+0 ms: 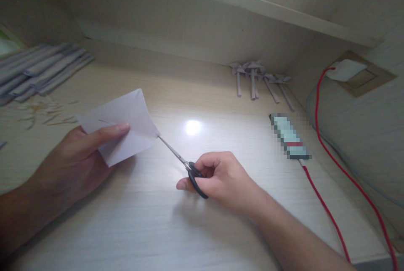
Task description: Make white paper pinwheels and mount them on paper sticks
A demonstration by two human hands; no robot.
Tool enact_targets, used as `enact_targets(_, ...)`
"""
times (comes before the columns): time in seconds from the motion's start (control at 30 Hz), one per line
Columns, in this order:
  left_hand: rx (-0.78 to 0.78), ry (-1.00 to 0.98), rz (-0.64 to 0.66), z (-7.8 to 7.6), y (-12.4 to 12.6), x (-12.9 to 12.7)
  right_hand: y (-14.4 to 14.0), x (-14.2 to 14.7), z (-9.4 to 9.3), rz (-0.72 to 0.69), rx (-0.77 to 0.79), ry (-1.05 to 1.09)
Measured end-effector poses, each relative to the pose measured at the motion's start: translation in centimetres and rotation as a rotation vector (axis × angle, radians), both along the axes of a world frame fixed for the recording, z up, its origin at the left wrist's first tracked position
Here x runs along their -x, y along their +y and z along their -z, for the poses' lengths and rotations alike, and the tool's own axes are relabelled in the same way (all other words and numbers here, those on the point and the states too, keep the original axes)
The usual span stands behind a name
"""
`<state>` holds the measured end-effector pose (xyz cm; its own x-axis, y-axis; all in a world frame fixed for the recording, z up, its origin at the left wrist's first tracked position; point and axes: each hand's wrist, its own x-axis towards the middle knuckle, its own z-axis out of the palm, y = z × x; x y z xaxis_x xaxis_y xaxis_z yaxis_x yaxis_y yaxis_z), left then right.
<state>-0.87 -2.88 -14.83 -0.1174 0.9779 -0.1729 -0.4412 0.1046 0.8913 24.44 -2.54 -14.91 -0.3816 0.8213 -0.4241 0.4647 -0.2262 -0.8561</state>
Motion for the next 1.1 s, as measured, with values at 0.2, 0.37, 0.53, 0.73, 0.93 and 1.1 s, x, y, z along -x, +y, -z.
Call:
enact_targets(0.2, 0.002, -0.005, -0.011, 0.05, -0.03, -0.03, -0.14, -0.01, 0.03, -0.004, 0.004, -0.008)
enact_targets(0.37, 0.002, -0.006, -0.004, 0.07, -0.02, 0.00, -0.17, 0.02, -0.07, -0.011, -0.001, -0.004)
enact_targets(0.53, 0.008, -0.008, -0.001, 0.05, 0.02, -0.02, -0.06, 0.02, -0.04, -0.007, 0.003, -0.011)
enact_targets(0.73, -0.001, -0.009, -0.002, 0.03, -0.03, 0.01, -0.04, 0.10, -0.06, -0.002, -0.007, -0.015)
enact_targets(0.93, -0.013, -0.008, -0.004, 0.03, -0.05, -0.07, -0.11, 0.00, -0.13, -0.009, -0.024, -0.030)
enact_targets(1.1, -0.010, -0.004, -0.007, -0.15, 0.00, -0.19, 0.03, -0.05, 0.08, -0.009, -0.034, -0.019)
